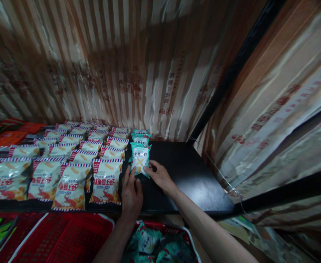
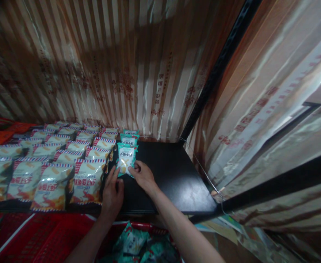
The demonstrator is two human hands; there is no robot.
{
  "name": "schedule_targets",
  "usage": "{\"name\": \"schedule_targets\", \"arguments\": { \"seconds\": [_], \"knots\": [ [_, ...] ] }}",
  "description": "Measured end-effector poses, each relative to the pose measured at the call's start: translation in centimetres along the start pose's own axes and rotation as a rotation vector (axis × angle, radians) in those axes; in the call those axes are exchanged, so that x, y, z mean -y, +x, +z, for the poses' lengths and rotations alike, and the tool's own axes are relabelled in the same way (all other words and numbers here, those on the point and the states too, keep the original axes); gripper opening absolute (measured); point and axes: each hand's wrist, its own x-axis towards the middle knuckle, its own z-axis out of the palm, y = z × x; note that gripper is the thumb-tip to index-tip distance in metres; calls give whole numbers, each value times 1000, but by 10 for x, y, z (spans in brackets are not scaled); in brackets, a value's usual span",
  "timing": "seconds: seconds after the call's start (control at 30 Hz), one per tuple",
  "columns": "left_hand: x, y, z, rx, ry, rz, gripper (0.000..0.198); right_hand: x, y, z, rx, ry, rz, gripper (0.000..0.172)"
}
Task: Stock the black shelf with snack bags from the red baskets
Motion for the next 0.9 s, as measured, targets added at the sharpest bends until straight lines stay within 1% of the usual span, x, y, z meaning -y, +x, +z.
{"name": "schedule_targets", "arguments": {
  "seconds": [0.2,0.27,0.33,0.4,0.47,0.53,0.63,0.77,0.9],
  "knots": [
    [1,-1,1,-7,0,-26,42,-7,3,0,-73,71,-15,41],
    [1,-1,1,-3,14,-32,42,-3,5,-1,-108,83,-6,46],
    [0,-1,0,1,18,-40,42,5,8,-1,-131,105,25,55],
    [-1,-1,0,3,19,-45,43,14,11,0,-128,157,77,64],
    [0,-1,1,1,19,-41,43,19,15,1,-117,209,117,69],
    [0,-1,2,-5,10,-40,43,21,19,3,-103,242,115,69],
    [1,-1,2,-11,-6,-46,43,16,25,7,-78,257,74,65],
    [0,-1,2,-7,-12,-35,43,8,33,10,-80,201,46,63],
    [-2,-1,1,-4,-17,-37,43,7,39,10,-90,147,32,61]
  ]
}}
